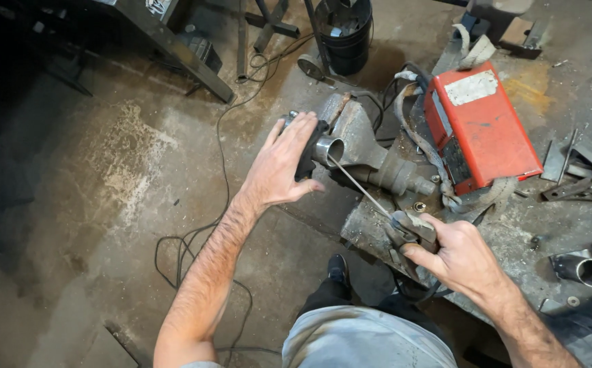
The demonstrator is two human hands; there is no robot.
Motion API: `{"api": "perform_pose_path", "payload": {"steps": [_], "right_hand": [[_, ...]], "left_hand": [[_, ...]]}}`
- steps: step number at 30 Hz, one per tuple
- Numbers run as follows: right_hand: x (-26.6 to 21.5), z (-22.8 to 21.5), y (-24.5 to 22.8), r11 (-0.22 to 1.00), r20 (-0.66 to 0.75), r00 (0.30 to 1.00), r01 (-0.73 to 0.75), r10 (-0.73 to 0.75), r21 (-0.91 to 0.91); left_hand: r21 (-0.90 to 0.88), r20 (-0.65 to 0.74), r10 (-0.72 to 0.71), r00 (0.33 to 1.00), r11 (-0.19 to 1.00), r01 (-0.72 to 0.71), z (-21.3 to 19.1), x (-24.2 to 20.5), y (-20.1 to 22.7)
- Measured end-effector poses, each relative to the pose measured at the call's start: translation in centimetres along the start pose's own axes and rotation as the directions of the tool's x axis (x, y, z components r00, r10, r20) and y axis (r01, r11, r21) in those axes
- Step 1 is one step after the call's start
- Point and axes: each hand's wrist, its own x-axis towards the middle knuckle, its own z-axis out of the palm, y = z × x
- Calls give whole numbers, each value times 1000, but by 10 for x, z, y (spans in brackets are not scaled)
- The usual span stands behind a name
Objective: The person welds a metal pipe clamped in a bench vise, striking an arc with an electrode holder that produces sparks and smoke, repositioning the pipe between welds. They then chip and brush the weld area and wipe the piece with a black cloth.
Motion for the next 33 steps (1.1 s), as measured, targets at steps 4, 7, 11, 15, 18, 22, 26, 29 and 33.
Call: {"api": "perform_pose_path", "payload": {"steps": [4,7,11,15,18,22,26,29,33], "right_hand": [[3,-5,-8,998,37,997,-67,67,-7],[5,-9,-9,998,48,996,-69,69,7],[8,-14,-19,998,45,997,-70,70,4],[8,-15,-25,993,55,992,-115,116,-30],[10,-19,-32,993,55,991,-118,119,-25],[13,-22,-40,982,70,981,-180,184,-57],[13,-21,-39,987,43,987,-154,155,-37],[14,-19,-35,997,9,999,-50,49,55],[14,-16,-26,994,-3,994,-113,113,2]], "left_hand": [[-1,-17,17,1000,1000,-17,-1,0,0],[-10,-29,26,999,1000,-26,-1,-2,0],[-2,-36,29,999,1000,-29,-1,-2,-1],[1,-26,29,999,1000,-29,-2,-1,-1],[-2,-25,28,999,1000,-28,0,0,-1],[4,-26,31,999,1000,-31,3,-1,-4],[9,-33,38,999,999,-38,3,-2,-5],[1,-38,44,998,999,-44,4,-2,-6],[-4,-47,60,997,998,-61,4,-3,-7]]}}
